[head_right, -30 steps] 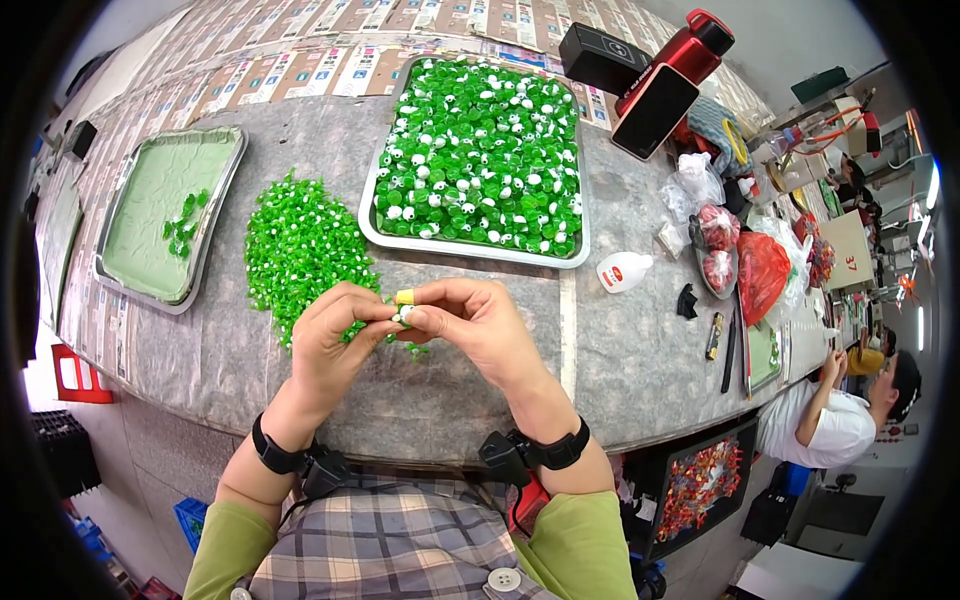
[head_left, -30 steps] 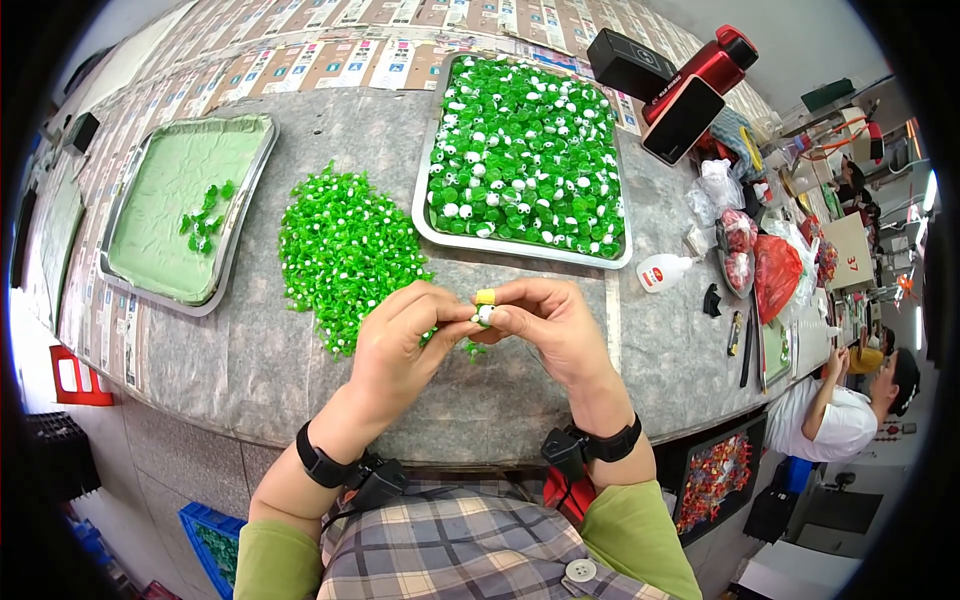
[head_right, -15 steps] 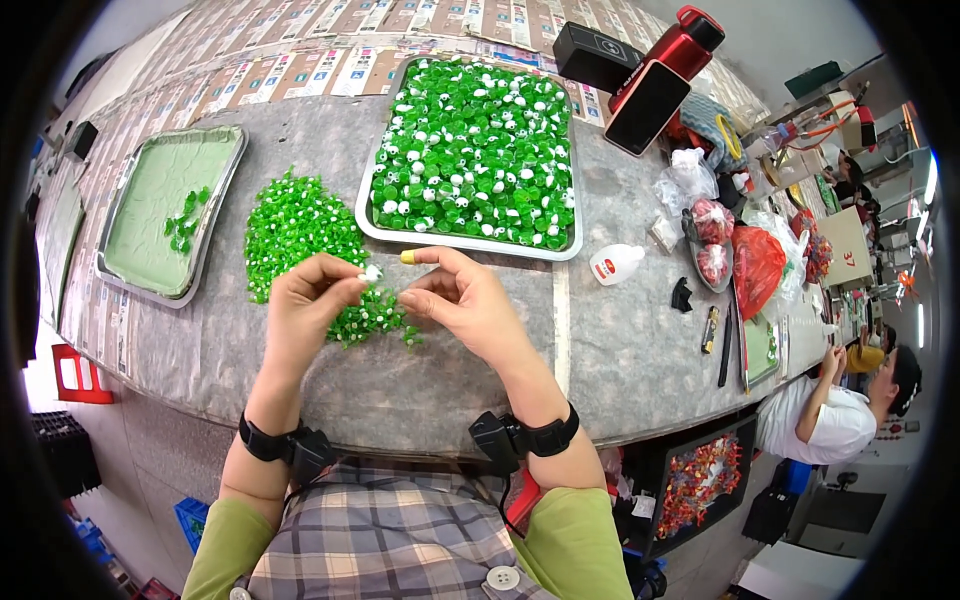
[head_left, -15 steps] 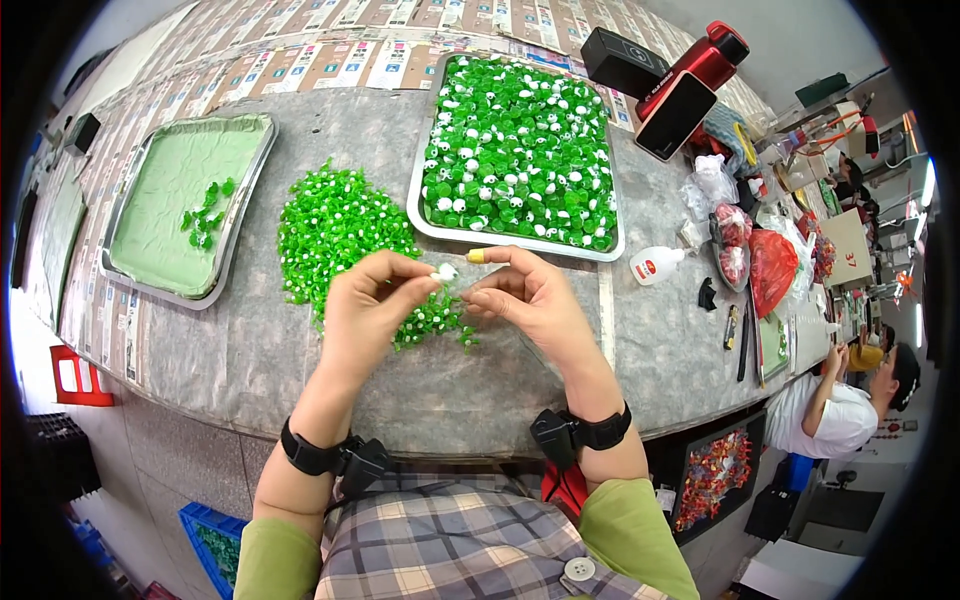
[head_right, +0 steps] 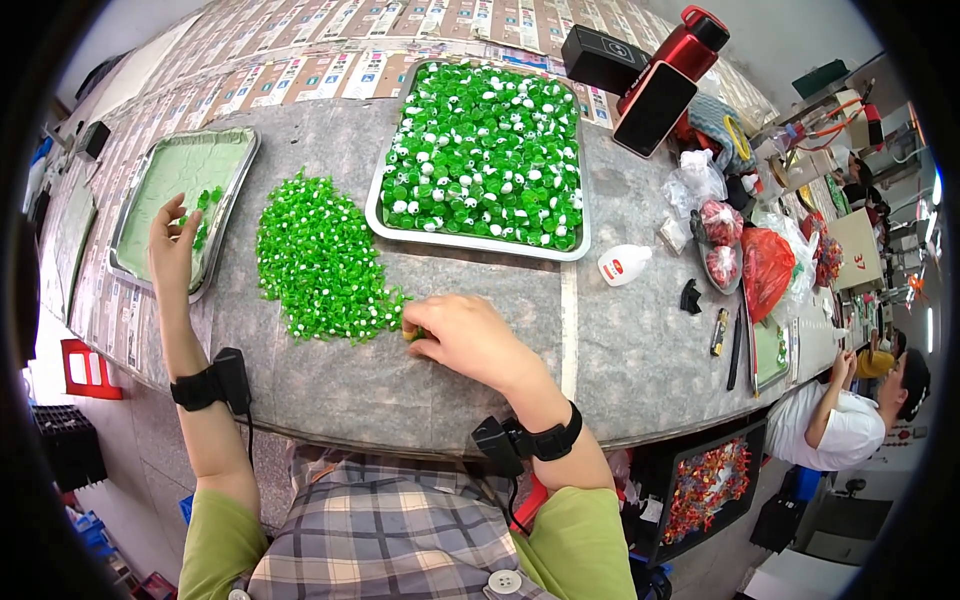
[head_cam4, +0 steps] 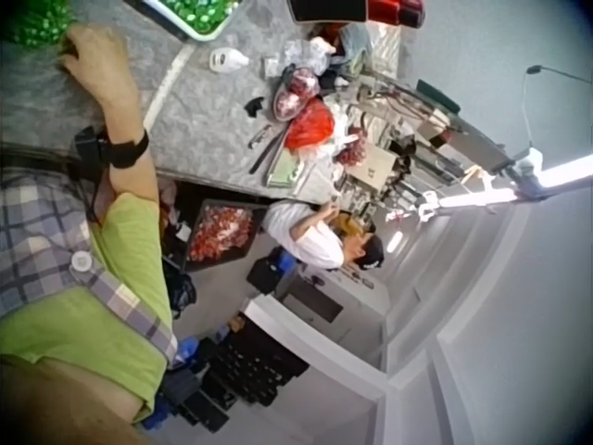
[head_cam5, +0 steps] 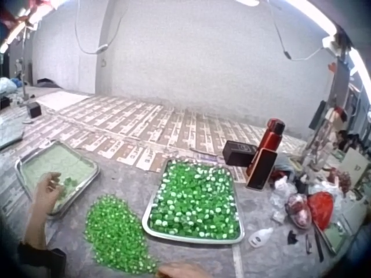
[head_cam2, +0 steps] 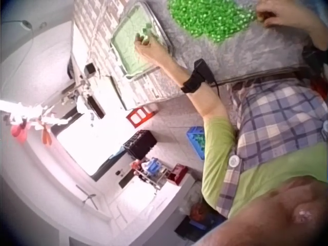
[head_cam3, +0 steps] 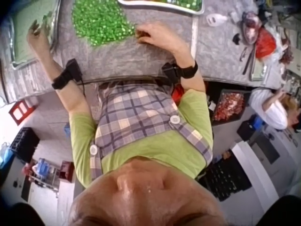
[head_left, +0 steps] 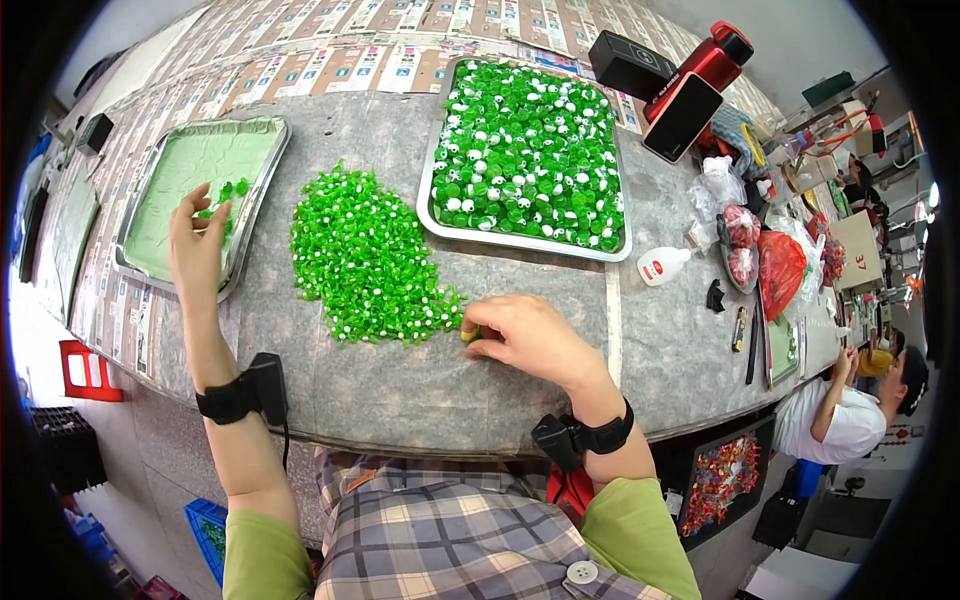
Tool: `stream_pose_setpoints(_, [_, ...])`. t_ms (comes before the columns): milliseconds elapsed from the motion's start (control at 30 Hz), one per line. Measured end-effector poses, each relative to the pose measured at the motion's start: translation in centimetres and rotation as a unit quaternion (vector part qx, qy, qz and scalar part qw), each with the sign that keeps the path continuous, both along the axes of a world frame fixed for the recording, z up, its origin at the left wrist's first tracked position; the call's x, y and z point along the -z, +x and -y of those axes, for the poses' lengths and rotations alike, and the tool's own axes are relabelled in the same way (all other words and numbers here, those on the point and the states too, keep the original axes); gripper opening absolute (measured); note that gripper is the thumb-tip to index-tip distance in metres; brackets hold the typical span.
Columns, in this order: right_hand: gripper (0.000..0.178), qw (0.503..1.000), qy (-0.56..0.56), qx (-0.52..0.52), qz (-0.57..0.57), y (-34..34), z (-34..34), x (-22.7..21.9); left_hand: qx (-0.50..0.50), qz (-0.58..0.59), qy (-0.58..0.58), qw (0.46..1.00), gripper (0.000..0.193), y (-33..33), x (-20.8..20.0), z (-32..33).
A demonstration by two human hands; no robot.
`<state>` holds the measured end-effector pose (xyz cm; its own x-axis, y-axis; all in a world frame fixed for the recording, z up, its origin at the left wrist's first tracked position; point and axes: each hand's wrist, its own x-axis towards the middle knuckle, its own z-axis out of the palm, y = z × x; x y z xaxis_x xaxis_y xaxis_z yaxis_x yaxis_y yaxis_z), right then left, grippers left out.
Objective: The person applies glue to green plastic pieces from a bottle, attaches them to white and black eye pieces by hand, and places the assembled items onto a metal tray.
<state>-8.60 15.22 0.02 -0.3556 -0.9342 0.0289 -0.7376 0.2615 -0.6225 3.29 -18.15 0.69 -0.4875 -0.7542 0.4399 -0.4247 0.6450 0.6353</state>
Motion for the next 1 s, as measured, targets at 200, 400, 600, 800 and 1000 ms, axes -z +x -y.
stream_pose_setpoints(200, [0.014, 0.980, -0.042, 0.080, 0.176, -0.8, -0.6, -1.4, 0.433, 0.045, 0.283, 0.855, 0.027, -2.5, -2.2, -15.1])
stream_pose_setpoints(400, [0.008, 0.883, -0.198, 0.143, 0.401, -0.9, -0.3, -0.4, 0.448, 0.050, 0.397, 0.799, 0.030, -3.3, -1.8, -19.5])
stream_pose_setpoints(600, [0.012, 0.877, -0.235, 0.204, 0.366, -0.7, -1.0, -1.8, 0.408, 0.002, 0.482, 0.775, 0.023, -3.6, 0.4, -18.7])
stream_pose_setpoints(800, [0.012, 0.683, -0.516, 0.517, 0.019, -5.8, -8.5, -5.0, 0.388, -0.087, 0.572, 0.718, 0.013, -3.5, 0.4, -17.7])
stream_pose_setpoints(1000, [0.041, 0.775, -0.253, 0.580, -0.008, -7.8, -14.2, -0.6, 0.371, -0.129, 0.630, 0.670, 0.014, -3.3, 0.4, -17.5])
